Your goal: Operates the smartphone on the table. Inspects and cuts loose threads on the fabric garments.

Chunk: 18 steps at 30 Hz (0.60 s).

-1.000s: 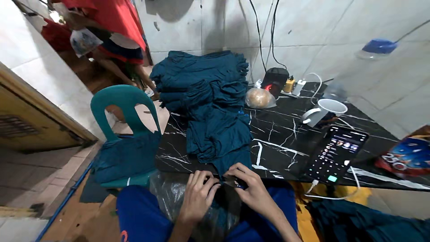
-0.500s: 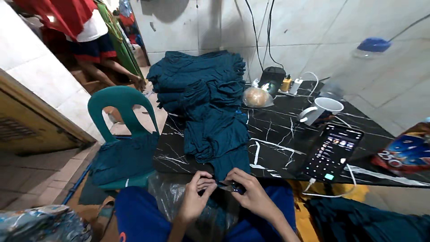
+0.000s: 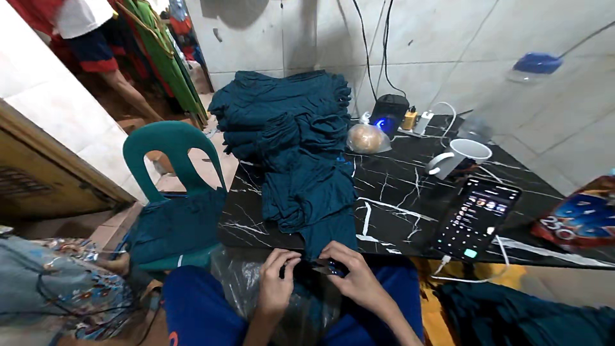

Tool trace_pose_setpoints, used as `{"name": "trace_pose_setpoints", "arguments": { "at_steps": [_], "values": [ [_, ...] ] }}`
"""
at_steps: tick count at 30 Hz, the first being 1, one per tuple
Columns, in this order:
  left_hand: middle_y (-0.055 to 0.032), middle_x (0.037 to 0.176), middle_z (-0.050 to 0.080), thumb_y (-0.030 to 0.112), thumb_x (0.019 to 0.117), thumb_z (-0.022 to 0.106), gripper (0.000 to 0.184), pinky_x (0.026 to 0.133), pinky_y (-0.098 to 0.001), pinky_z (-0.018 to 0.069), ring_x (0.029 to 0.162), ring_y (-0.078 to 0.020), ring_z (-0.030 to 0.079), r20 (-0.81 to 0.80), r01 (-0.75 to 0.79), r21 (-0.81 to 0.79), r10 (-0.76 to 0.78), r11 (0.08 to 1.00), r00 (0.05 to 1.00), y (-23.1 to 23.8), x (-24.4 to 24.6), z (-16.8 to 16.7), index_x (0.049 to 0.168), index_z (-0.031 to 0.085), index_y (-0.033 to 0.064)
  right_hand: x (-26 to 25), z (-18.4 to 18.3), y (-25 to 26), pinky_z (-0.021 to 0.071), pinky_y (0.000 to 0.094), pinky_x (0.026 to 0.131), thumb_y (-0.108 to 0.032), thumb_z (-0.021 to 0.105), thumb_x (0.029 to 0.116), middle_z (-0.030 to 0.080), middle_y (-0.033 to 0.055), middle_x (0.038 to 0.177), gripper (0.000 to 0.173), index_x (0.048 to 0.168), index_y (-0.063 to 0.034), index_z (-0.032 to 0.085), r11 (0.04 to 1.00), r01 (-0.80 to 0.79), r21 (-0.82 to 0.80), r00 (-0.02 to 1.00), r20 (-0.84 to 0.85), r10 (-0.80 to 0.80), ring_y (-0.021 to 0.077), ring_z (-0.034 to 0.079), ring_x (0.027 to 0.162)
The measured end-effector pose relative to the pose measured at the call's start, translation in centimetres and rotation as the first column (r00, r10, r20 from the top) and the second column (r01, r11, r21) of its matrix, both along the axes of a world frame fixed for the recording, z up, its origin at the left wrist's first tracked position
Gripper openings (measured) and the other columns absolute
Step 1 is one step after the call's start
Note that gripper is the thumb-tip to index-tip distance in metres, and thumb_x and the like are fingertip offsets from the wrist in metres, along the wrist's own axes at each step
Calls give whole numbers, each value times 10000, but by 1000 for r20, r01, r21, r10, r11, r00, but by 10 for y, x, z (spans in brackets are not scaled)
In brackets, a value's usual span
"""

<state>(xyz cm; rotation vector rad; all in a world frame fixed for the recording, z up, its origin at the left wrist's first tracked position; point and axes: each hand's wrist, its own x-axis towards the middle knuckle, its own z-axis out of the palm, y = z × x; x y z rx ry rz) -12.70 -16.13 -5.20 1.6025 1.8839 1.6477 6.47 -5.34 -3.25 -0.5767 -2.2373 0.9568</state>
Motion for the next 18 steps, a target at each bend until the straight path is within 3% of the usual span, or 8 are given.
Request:
{"name": "trace_pose_setpoints", "arguments": {
  "at_steps": [3, 5, 7, 9, 11, 13, 18],
  "values": [
    [-54, 1104, 743, 176, 1012, 626, 285, 836, -294, 634, 957, -119, 738, 232, 133, -168, -92, 977, 968, 0, 9, 12, 1259, 661, 38, -2, -1, 1, 583, 272, 844, -127, 722, 868, 700, 22, 1068, 173, 1039, -102, 736, 1000, -3, -13, 999, -33, 3, 87, 663, 973],
    [-92, 1244, 700, 199, 994, 662, 435, 835, -332, 643, 1009, -165, 737, 393, 247, -191, -157, 950, 906, 4, 16, 13, 1399, 576, 65, -3, -1, 0, 581, 259, 823, -165, 736, 888, 700, 29, 1051, 155, 1022, -90, 727, 1000, -4, -14, 998, -63, 3, 82, 662, 945],
    [-87, 1219, 711, 160, 923, 742, 438, 796, -324, 643, 968, -167, 736, 464, 241, -136, -154, 961, 872, 9, 22, 8, 1340, 641, 71, -3, -1, 0, 578, 246, 800, -209, 747, 908, 701, 28, 1025, 158, 1003, -85, 720, 1000, 10, -8, 997, -77, -11, 76, 660, 914],
    [-65, 1140, 750, 136, 863, 809, 342, 798, -309, 648, 946, -157, 743, 451, 190, -78, -136, 979, 882, 9, 22, 9, 1188, 740, 58, 0, -2, 0, 575, 238, 788, -187, 744, 898, 702, 30, 1009, 147, 996, -80, 721, 1000, 20, -4, 997, -79, -20, 73, 659, 896],
    [-36, 1026, 783, 113, 849, 821, 185, 809, -281, 645, 905, -124, 752, 320, 140, -10, -130, 990, 938, 5, 19, 9, 1028, 807, 70, 4, 0, 1, 575, 229, 793, -156, 742, 888, 704, 25, 1008, 132, 997, -82, 725, 1000, 10, -11, 997, -77, -10, 68, 661, 902],
    [-18, 985, 793, 82, 871, 781, 93, 854, -269, 639, 926, -101, 757, 131, 108, 89, -119, 990, 984, 0, 14, 3, 956, 819, 86, 5, 0, 0, 581, 248, 813, -138, 738, 888, 704, 19, 1022, 118, 995, -91, 726, 1000, -15, -14, 998, -66, 14, 75, 666, 928],
    [-87, 1148, 716, 90, 912, 745, 41, 942, -259, 605, 1067, -135, 703, -62, 62, 209, -50, 976, 997, -5, 1, -1, 932, 780, 85, 1, 1, -4, 588, 275, 808, -127, 715, 899, 693, 23, 1037, 131, 1028, -105, 722, 1000, -9, 10, 1000, -20, 9, 91, 667, 929]
  ]
}}
